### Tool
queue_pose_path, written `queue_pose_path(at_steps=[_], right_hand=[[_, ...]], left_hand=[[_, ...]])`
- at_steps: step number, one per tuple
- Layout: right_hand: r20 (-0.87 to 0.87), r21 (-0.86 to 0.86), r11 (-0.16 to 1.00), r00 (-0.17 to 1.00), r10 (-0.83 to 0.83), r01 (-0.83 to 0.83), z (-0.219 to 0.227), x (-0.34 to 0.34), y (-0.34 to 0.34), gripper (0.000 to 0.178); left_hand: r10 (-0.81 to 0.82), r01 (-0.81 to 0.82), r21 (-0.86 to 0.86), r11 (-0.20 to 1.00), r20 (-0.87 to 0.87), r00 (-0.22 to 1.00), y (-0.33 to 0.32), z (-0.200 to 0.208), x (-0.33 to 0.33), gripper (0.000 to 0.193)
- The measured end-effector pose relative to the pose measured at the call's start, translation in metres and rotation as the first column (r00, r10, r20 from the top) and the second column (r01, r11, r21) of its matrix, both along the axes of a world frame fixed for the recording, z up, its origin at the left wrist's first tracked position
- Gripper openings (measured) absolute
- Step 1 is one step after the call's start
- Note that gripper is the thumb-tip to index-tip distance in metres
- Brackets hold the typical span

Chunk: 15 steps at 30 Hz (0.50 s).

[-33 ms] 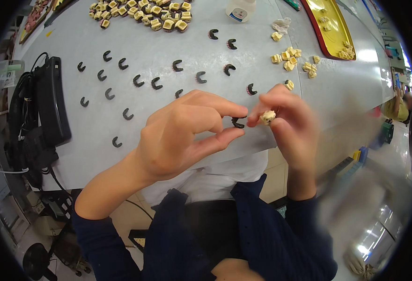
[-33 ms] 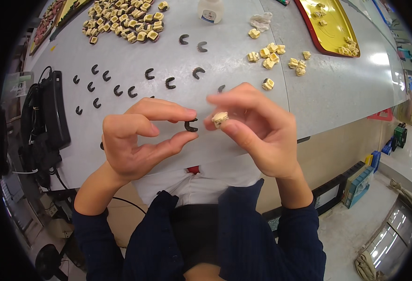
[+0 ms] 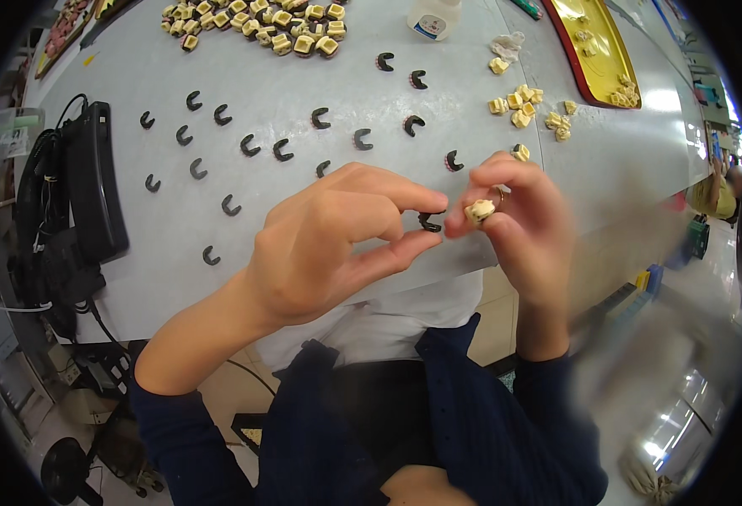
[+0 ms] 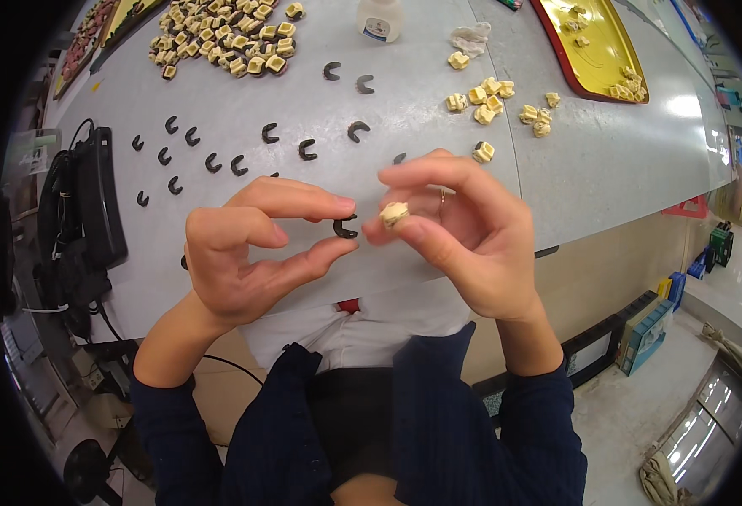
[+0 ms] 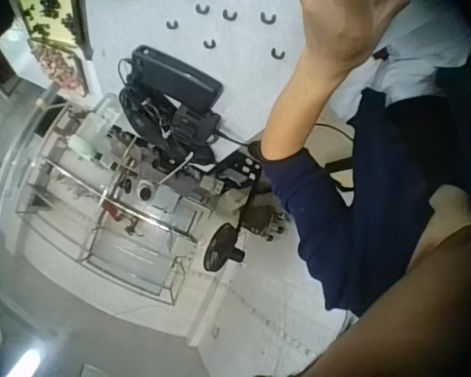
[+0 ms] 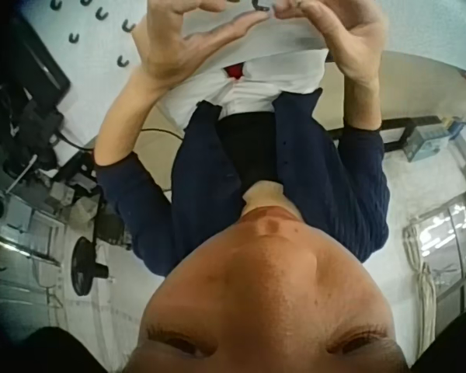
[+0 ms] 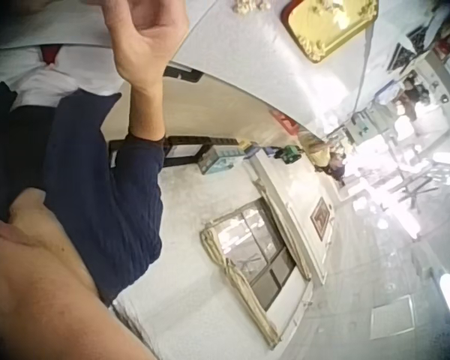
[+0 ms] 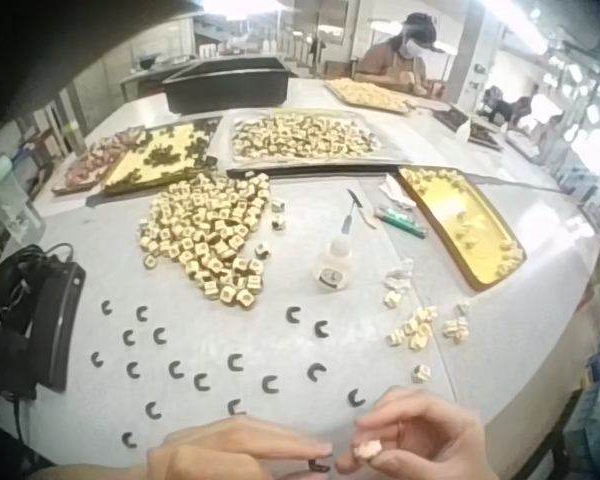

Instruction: The recorder applies glue to small black plastic pieces and then joins them with gold-colored plastic components on a factory workbench.

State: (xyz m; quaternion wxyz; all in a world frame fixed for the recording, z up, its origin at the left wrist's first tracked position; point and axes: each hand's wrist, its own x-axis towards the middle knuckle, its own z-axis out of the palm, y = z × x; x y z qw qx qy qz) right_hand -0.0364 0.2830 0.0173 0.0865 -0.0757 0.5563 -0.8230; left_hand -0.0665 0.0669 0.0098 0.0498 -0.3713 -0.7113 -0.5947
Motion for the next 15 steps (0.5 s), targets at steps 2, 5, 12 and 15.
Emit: queue_pose_path(at_steps=[2, 5, 12, 15], right_hand=[[-0.016, -0.023, 1.0, 1.0, 0.02, -0.02, -0.002, -0.002, 0.0, 0.033], [-0.043, -0.019, 0.998, 0.997, 0.056, -0.057, -0.007, -0.003, 0.003, 0.031], [0.272, -0.172, 0.985, 0.962, 0.028, 0.02, 0.002, 0.002, -0.008, 0.021], [0.253, -0.201, 0.978, 0.962, 0.106, -0.055, -0.007, 0.0, -0.008, 0.022]], left_hand=[[-0.016, 0.016, 0.004, 1.0, -0.015, 1.0, 0.0, 0.0, 0.0, 0.053], [-0.009, 0.009, 0.026, 1.0, -0.022, 1.0, -0.001, 0.001, 0.0, 0.053], [-0.067, 0.066, -0.031, 0.997, -0.034, 0.997, -0.006, 0.005, -0.002, 0.054], [-0.08, 0.079, -0.023, 0.997, -0.046, 0.996, -0.006, 0.004, -0.002, 0.054]])
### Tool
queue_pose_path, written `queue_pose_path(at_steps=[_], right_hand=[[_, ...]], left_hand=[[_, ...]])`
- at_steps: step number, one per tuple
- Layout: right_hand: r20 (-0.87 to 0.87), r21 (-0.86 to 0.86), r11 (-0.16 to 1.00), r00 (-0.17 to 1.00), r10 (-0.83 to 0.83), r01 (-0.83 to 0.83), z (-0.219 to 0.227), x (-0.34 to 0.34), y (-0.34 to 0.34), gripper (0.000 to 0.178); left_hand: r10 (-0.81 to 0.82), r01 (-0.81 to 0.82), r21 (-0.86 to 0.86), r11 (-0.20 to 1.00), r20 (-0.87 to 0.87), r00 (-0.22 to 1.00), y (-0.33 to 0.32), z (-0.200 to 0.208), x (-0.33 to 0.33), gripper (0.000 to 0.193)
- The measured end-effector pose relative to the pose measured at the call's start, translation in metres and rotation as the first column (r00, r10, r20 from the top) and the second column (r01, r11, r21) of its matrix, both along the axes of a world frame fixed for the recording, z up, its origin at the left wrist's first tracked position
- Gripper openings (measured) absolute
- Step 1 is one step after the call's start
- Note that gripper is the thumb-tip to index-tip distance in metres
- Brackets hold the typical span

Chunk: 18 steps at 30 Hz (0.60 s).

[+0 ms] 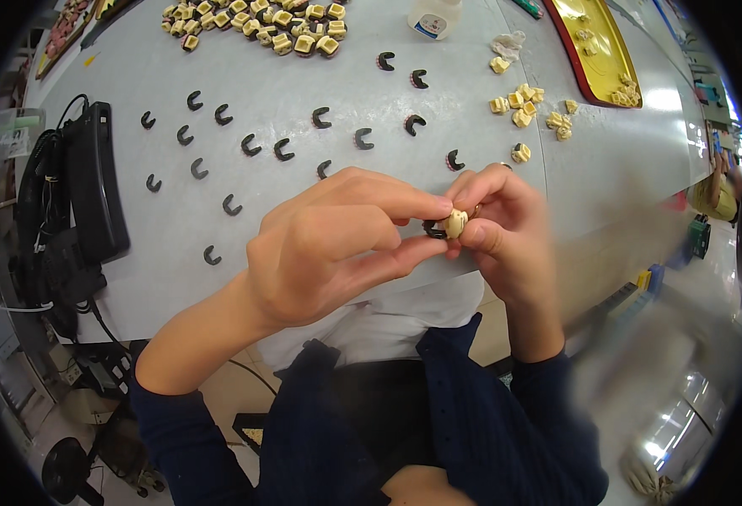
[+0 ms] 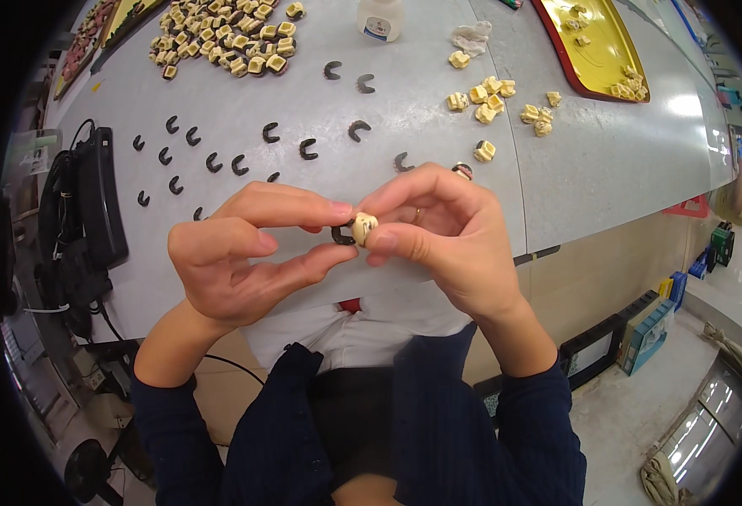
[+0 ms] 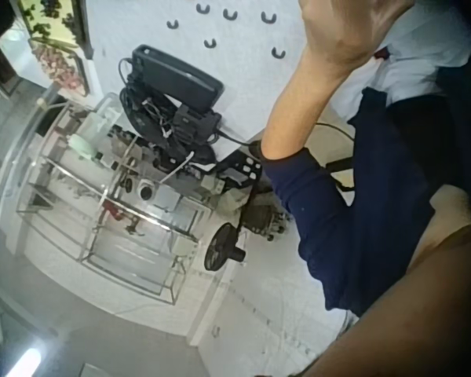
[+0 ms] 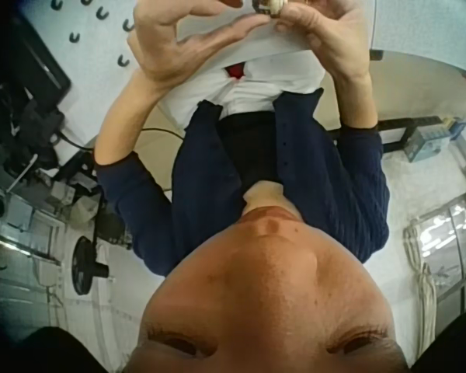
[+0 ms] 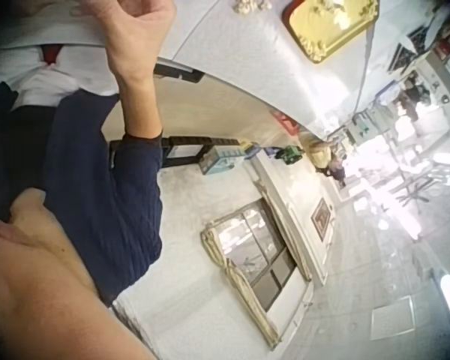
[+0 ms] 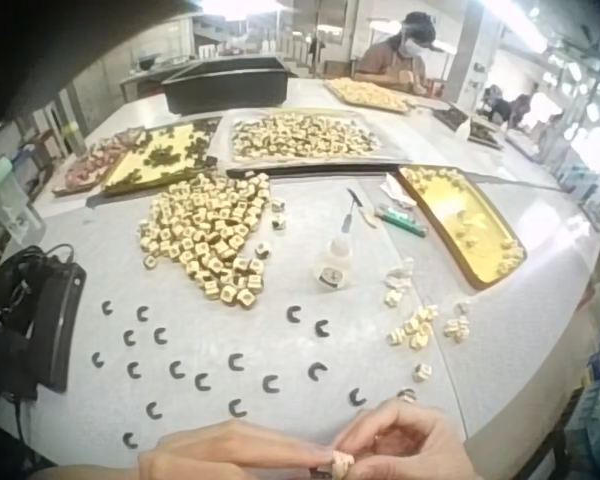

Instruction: The recorder applies glue to small black plastic pieces and then joins them with gold-colored plastic components on a factory workbench.

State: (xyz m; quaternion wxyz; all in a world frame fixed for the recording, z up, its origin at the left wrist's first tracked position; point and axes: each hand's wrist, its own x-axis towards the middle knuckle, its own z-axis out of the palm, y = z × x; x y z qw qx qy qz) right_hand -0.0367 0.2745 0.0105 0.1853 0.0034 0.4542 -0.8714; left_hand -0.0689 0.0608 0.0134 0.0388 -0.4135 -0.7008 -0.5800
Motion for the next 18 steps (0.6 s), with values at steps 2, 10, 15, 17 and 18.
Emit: queue_pose_path(at_steps=[2, 10, 15, 17, 18], right_hand=[[0.027, 0.06, 0.998, 1.0, 0.011, -0.012, 0.006, -0.001, -0.003, 0.026], [0.049, -0.023, 0.989, 0.987, 0.15, -0.149, 0.007, -0.001, 0.016, 0.032], [-0.307, 0.376, 0.909, 0.95, -0.062, 0.181, 0.005, 0.002, 0.07, 0.039], [-0.356, 0.464, 0.845, 0.929, -0.098, 0.267, 0.01, 0.003, 0.08, 0.035], [-0.367, 0.554, 0.755, 0.917, -0.156, 0.35, 0.01, 0.003, 0.081, 0.031]], left_hand=[[0.008, -0.008, 0.012, 1.0, -0.015, 1.0, 0.001, -0.002, 0.001, 0.053], [0.159, -0.166, -0.015, 0.986, -0.199, 0.967, 0.014, 0.008, 0.008, 0.024], [0.211, -0.271, -0.2, 0.941, -0.276, 0.937, 0.027, 0.012, 0.0, 0.034], [0.248, -0.298, -0.357, 0.885, -0.18, 0.952, 0.036, 0.01, 0.0, 0.035], [0.242, -0.296, -0.35, 0.889, -0.189, 0.952, 0.041, 0.012, -0.001, 0.035]])
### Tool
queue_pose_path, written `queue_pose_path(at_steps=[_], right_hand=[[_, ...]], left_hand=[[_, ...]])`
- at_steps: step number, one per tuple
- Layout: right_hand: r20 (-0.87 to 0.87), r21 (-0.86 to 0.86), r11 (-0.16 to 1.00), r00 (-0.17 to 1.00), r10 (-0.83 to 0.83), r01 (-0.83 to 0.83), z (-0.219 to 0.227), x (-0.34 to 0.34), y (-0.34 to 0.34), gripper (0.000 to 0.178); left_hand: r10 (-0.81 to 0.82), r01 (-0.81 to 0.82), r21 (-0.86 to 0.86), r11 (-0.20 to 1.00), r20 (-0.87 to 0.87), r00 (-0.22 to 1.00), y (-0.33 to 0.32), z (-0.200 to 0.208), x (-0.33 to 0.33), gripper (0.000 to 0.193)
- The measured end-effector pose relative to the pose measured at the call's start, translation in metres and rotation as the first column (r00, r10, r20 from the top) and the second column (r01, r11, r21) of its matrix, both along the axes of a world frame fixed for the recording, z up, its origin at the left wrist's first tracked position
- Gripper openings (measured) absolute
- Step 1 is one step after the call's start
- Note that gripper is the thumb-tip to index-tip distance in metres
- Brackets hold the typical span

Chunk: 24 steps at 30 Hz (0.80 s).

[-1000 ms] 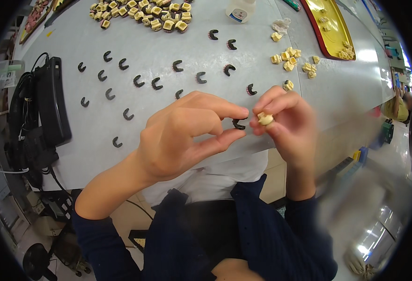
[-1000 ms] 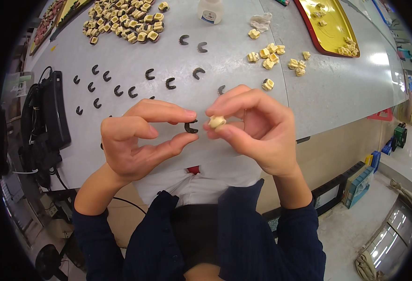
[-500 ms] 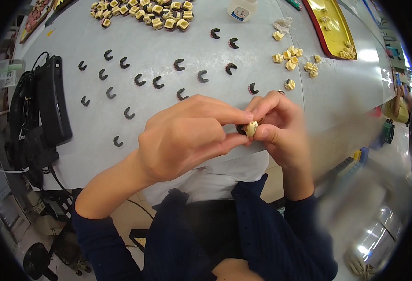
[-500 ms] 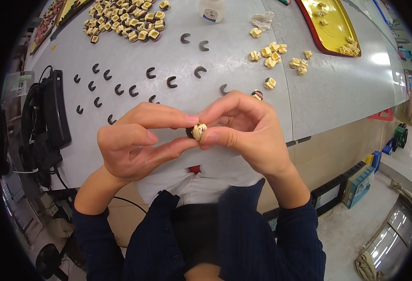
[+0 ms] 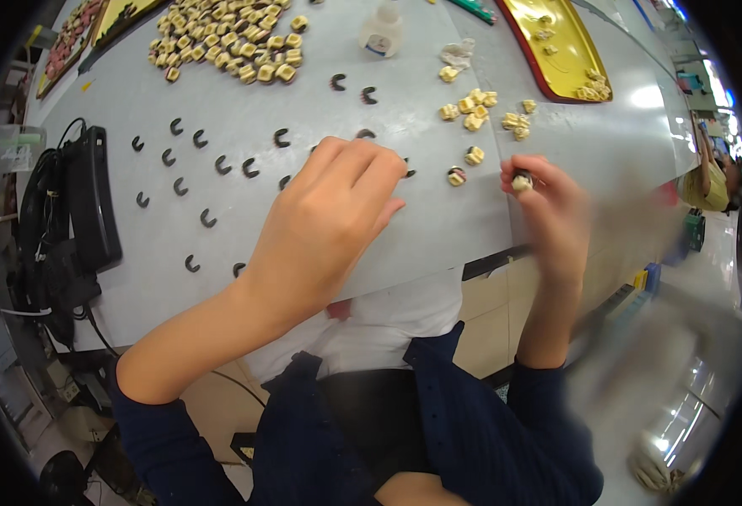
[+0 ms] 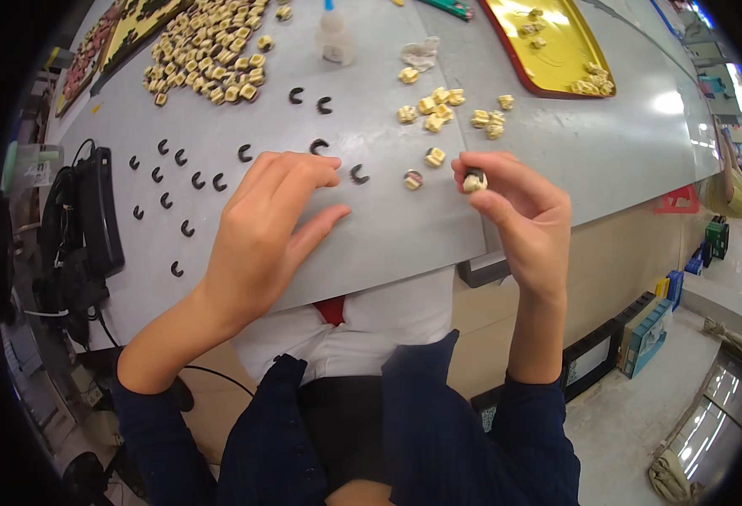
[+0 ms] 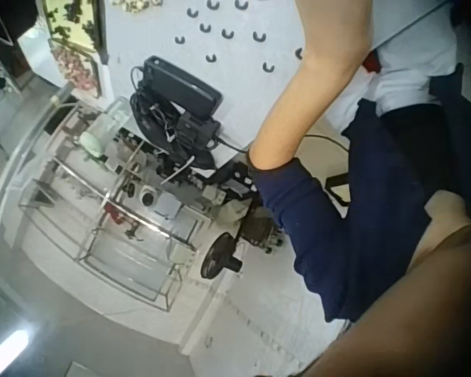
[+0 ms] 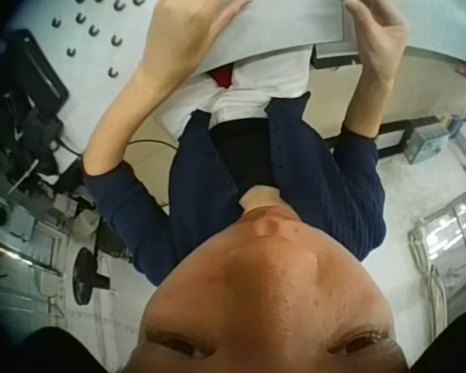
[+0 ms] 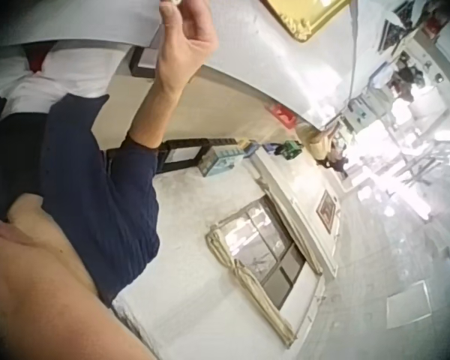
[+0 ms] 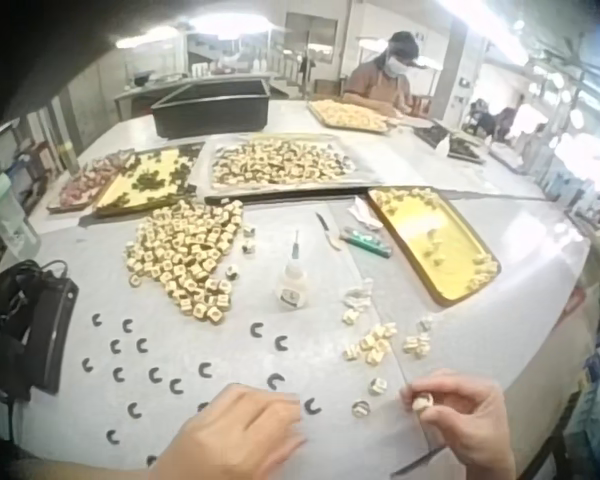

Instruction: The recorder applies glue to small black plastic pieces and then joins them with gold-colored plastic components on a factory workbench.

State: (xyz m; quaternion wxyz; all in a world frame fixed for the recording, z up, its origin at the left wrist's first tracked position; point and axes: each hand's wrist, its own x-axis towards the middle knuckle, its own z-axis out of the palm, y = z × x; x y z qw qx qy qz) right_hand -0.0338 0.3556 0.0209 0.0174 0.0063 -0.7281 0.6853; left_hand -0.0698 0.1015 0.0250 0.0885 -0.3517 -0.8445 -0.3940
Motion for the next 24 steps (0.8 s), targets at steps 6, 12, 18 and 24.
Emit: queue_pose_path(at_steps=[6, 12, 18, 24], right_hand=[[-0.315, 0.561, 0.772, 0.939, -0.135, 0.299, -0.011, -0.004, 0.008, 0.021], [-0.447, 0.714, 0.612, 0.894, 0.025, 0.34, -0.016, -0.01, 0.011, 0.031], [-0.389, 0.561, 0.652, 0.858, -0.336, 0.51, -0.018, -0.03, 0.003, 0.028], [-0.319, 0.608, 0.657, 0.895, -0.311, 0.445, -0.016, -0.035, 0.01, 0.021]], left_hand=[[0.139, -0.131, -0.154, 0.979, 0.048, 0.989, 0.025, 0.001, -0.001, 0.028], [0.108, -0.104, -0.059, 0.993, 0.069, 0.992, 0.034, -0.004, -0.006, 0.025], [0.208, -0.201, -0.064, 0.978, 0.13, 0.97, 0.032, -0.001, 0.002, 0.025], [0.169, -0.172, 0.022, 0.985, 0.095, 0.981, 0.03, -0.003, 0.001, 0.028]])
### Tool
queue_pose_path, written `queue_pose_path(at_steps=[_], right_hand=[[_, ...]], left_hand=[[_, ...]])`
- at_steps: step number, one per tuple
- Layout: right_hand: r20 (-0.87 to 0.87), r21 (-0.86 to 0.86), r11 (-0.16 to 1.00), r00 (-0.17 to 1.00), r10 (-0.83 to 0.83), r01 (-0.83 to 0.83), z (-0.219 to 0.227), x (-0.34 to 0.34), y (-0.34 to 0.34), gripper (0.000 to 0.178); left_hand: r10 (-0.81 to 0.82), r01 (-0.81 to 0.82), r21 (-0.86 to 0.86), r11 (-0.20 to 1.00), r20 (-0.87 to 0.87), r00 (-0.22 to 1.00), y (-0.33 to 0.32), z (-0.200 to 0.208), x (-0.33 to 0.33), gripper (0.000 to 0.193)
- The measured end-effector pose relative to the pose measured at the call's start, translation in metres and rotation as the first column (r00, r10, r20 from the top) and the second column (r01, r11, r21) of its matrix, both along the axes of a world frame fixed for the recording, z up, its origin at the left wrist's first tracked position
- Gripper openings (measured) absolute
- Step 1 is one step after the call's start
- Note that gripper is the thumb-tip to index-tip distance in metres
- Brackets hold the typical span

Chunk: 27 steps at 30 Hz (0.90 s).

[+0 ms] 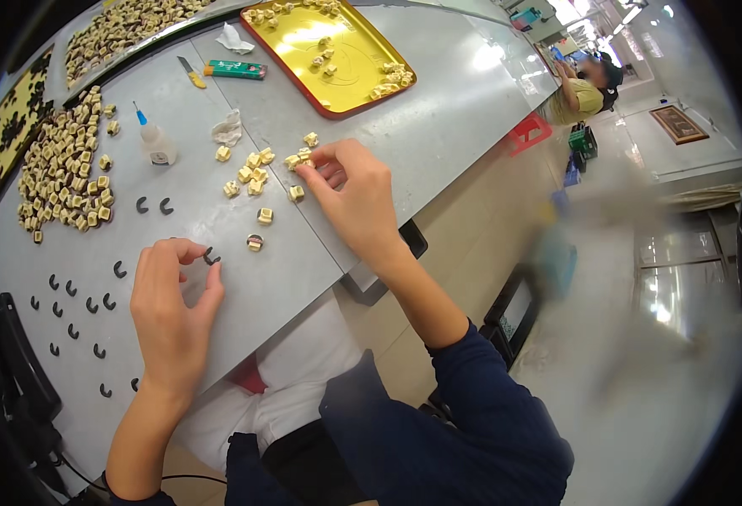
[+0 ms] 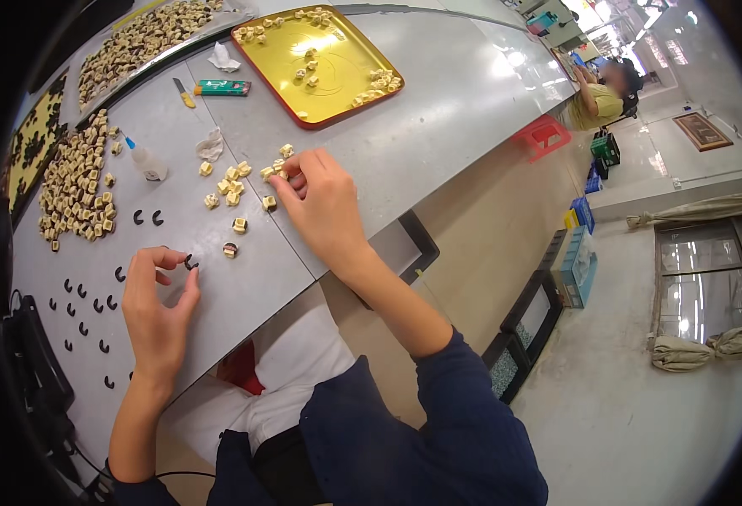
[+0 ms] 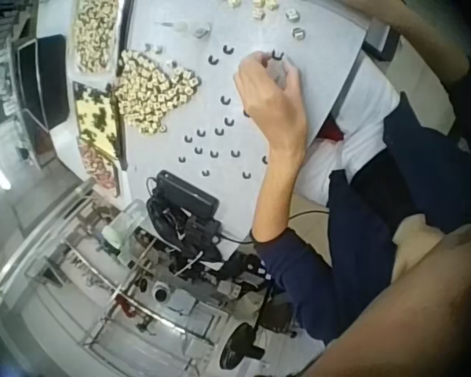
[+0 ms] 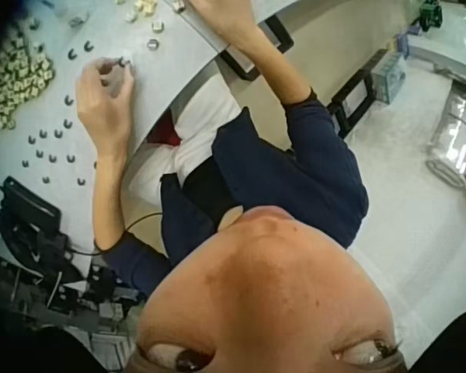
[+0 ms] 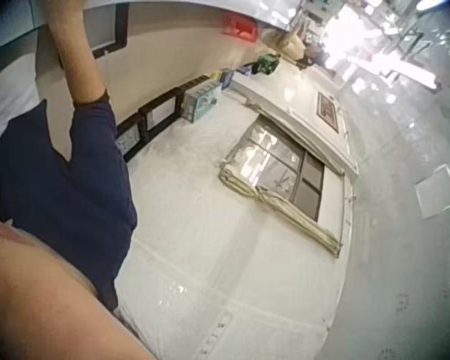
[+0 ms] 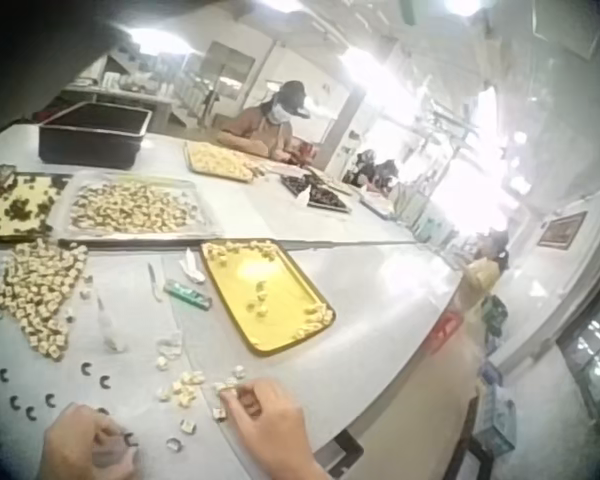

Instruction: The recorder applies glue to small black plastic pieces and then joins them with gold-colored plastic components on a factory workbench.

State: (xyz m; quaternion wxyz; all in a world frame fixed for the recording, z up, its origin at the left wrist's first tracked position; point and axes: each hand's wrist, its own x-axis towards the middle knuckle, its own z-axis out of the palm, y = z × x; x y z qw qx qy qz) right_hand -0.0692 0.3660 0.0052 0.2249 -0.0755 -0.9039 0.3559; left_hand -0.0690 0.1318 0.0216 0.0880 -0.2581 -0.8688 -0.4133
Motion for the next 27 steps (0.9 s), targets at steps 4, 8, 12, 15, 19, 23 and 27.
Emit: queue_pose_path(at_steps=[4, 8, 12, 15, 19, 23, 27], right_hand=[[-0.047, 0.057, 0.996, 0.996, 0.071, -0.068, -0.004, 0.003, 0.003, 0.018], [-0.1, -0.115, 0.984, 0.987, 0.122, -0.133, 0.001, 0.005, 0.003, 0.018], [-0.205, -0.742, 0.588, 0.944, 0.26, -0.323, 0.016, 0.019, -0.002, 0.022], [-0.189, -0.811, 0.449, 0.895, 0.404, -0.374, 0.022, 0.03, -0.01, 0.027], [-0.095, -0.887, 0.342, 0.846, 0.525, -0.312, 0.028, 0.037, -0.037, 0.033], [-0.118, -0.905, 0.297, 0.851, 0.512, -0.304, 0.021, 0.035, -0.044, 0.031], [0.011, -0.892, 0.391, 0.855, 0.518, -0.225, 0.027, 0.032, -0.044, 0.033]], left_hand=[[-0.009, 0.013, 0.053, 0.999, -0.072, 0.997, -0.001, 0.001, 0.0, 0.031], [-0.037, 0.057, 0.15, 0.987, -0.133, 0.99, -0.005, 0.001, 0.001, 0.036], [-0.069, 0.122, 0.255, 0.959, -0.207, 0.976, -0.002, -0.002, 0.0, 0.038], [-0.143, 0.218, 0.343, 0.913, -0.23, 0.963, 0.0, -0.007, -0.003, 0.038], [-0.193, 0.249, 0.262, 0.932, -0.221, 0.956, -0.004, -0.005, -0.003, 0.045], [-0.212, 0.288, 0.303, 0.909, -0.259, 0.942, -0.005, -0.009, -0.004, 0.044], [-0.217, 0.312, 0.333, 0.89, -0.293, 0.931, -0.006, -0.009, -0.005, 0.044]])
